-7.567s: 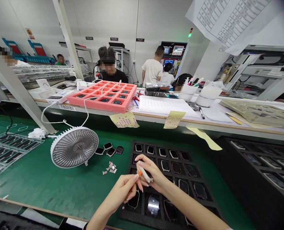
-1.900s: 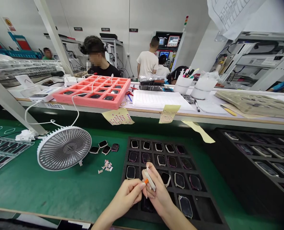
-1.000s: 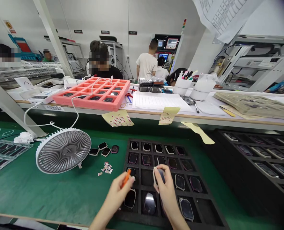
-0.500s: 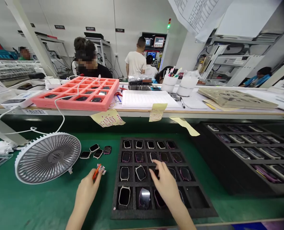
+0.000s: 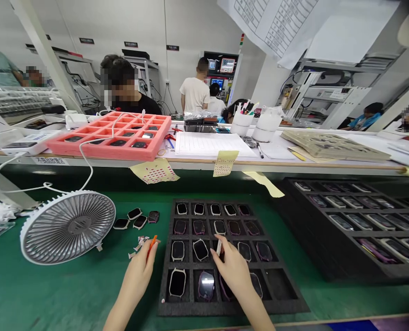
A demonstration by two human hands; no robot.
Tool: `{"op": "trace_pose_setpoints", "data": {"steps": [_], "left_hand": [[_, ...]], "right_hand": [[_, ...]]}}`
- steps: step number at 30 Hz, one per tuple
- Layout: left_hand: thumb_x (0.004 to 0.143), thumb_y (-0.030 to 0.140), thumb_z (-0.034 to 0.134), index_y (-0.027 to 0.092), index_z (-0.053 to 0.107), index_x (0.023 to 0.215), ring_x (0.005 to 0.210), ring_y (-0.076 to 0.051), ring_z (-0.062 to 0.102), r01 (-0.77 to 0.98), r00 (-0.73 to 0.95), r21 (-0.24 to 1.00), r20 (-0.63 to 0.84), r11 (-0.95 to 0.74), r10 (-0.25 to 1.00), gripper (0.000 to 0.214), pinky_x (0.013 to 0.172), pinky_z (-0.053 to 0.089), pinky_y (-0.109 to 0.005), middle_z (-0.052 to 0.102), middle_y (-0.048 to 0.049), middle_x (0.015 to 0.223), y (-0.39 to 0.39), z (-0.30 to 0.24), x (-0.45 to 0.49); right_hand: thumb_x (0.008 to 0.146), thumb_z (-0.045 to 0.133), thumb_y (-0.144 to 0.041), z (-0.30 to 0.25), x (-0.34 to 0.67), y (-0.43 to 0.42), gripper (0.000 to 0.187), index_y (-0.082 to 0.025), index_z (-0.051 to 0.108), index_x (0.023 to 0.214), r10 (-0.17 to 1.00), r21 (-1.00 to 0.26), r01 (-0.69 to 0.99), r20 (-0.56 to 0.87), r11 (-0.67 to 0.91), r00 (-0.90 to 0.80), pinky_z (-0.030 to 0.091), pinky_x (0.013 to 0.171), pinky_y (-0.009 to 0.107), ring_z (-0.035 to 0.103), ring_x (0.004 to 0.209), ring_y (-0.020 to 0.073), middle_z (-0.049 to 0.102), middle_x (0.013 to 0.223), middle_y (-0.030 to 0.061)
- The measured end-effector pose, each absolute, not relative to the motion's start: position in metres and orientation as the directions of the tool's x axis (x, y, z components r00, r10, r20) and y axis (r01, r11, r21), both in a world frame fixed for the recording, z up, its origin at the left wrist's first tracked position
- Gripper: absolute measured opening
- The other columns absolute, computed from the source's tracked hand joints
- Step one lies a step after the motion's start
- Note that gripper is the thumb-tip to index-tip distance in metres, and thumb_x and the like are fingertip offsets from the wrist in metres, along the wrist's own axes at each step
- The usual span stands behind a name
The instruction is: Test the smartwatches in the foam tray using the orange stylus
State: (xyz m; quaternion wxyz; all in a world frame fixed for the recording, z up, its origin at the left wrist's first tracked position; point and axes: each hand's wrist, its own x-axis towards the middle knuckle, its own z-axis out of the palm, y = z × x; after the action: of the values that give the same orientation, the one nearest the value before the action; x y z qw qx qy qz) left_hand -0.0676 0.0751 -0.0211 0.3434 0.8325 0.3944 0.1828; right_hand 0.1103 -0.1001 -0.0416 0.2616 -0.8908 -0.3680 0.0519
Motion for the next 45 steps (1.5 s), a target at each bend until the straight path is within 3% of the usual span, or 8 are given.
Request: {"op": "trace_pose_setpoints", "data": {"steps": [6, 9, 11, 14, 17, 26, 34, 45], "left_hand": [[0.091, 0.047, 0.027, 0.022, 0.047, 0.085, 0.054, -0.015, 0.048, 0.437, 0.736, 0.809, -0.070, -0.393, 0.674, 0.032, 0.053, 0.034, -0.023, 0.047, 0.0042, 0.060, 0.051, -0.013, -0.057], [0.091, 0.044, 0.032, 0.021, 0.049, 0.081, 0.054, -0.013, 0.042, 0.339, 0.820, 0.867, -0.080, -0.366, 0.567, 0.030, 0.053, 0.031, -0.022, 0.042, 0.0051, 0.060, 0.037, -0.007, -0.048], [0.092, 0.042, 0.034, 0.020, 0.051, 0.081, 0.058, -0.012, 0.041, 0.265, 0.867, 0.904, -0.071, -0.337, 0.493, 0.030, 0.055, 0.032, -0.021, 0.044, 0.0043, 0.063, 0.028, 0.000, -0.042], [0.092, 0.042, 0.036, 0.018, 0.054, 0.082, 0.059, -0.011, 0.039, 0.203, 0.907, 0.944, -0.082, -0.259, 0.413, 0.031, 0.055, 0.031, -0.021, 0.046, 0.0035, 0.066, 0.015, 0.007, -0.032], [0.092, 0.041, 0.038, 0.016, 0.057, 0.080, 0.056, -0.010, 0.036, 0.167, 0.917, 0.969, -0.086, -0.179, 0.390, 0.033, 0.052, 0.028, -0.021, 0.047, 0.0035, 0.064, 0.007, 0.011, -0.024], [0.093, 0.035, 0.039, 0.014, 0.063, 0.072, 0.065, -0.013, 0.054, 0.064, 0.923, 0.990, -0.010, -0.128, 0.386, 0.037, 0.063, 0.038, -0.022, 0.064, -0.0030, 0.071, 0.001, 0.018, -0.017], [0.088, 0.042, 0.043, 0.013, 0.062, 0.068, 0.043, -0.008, 0.029, 0.103, 0.931, 0.993, -0.076, -0.057, 0.356, 0.040, 0.046, 0.024, -0.021, 0.036, 0.0061, 0.046, 0.004, 0.013, -0.015], [0.083, 0.058, 0.046, 0.013, 0.060, 0.067, 0.038, -0.006, 0.027, 0.050, 0.908, 0.998, -0.063, 0.041, 0.414, 0.050, 0.042, 0.021, -0.021, 0.037, 0.0062, 0.042, -0.001, 0.000, -0.013]], "right_hand": [[0.084, 0.042, -0.023, -0.044, 0.121, -0.100, 0.020, -0.022, 0.057, 0.097, 0.650, -0.672, 0.514, 0.064, -0.533, 0.757, 0.041, 0.056, 0.027, 0.059, 0.064, 0.0194, 0.060, 0.073, 0.0022], [0.086, 0.046, -0.031, -0.042, 0.123, -0.103, 0.017, -0.022, 0.055, 0.096, 0.647, -0.912, 0.295, 0.044, -0.285, 0.761, 0.039, 0.050, 0.025, 0.053, 0.055, 0.0160, 0.051, 0.062, -0.0022], [0.085, 0.051, -0.039, -0.036, 0.119, -0.102, 0.026, -0.023, 0.052, 0.105, 0.680, -0.998, 0.018, -0.027, -0.059, 0.733, 0.036, 0.043, 0.022, 0.052, 0.053, 0.0141, 0.052, 0.066, -0.0022], [0.080, 0.060, -0.041, -0.023, 0.107, -0.097, 0.032, -0.023, 0.052, 0.106, 0.745, -0.908, -0.392, -0.158, 0.149, 0.649, 0.031, 0.035, 0.017, 0.051, 0.049, 0.0112, 0.054, 0.065, -0.0028], [0.076, 0.067, -0.039, -0.013, 0.096, -0.088, 0.027, -0.022, 0.054, 0.093, 0.784, -0.772, -0.584, -0.194, 0.249, 0.590, 0.022, 0.029, 0.012, 0.041, 0.038, 0.0059, 0.051, 0.058, -0.0057], [0.081, 0.064, -0.037, -0.006, 0.082, -0.077, 0.022, -0.022, 0.048, 0.079, 0.791, -0.723, -0.630, -0.193, 0.285, 0.580, 0.023, 0.026, 0.012, 0.032, 0.026, 0.0020, 0.048, 0.048, -0.0101], [0.077, 0.068, -0.040, -0.004, 0.082, -0.075, 0.028, -0.022, 0.047, 0.077, 0.834, -0.697, -0.662, -0.169, 0.275, 0.525, 0.017, 0.028, 0.011, 0.018, 0.026, -0.0002, 0.039, 0.040, -0.0135], [0.065, 0.077, -0.039, -0.006, 0.080, -0.069, 0.036, -0.023, 0.047, 0.077, 0.813, -0.612, -0.741, -0.263, 0.275, 0.519, 0.013, 0.030, 0.013, 0.013, 0.033, 0.0017, 0.034, 0.043, -0.0129]]}}
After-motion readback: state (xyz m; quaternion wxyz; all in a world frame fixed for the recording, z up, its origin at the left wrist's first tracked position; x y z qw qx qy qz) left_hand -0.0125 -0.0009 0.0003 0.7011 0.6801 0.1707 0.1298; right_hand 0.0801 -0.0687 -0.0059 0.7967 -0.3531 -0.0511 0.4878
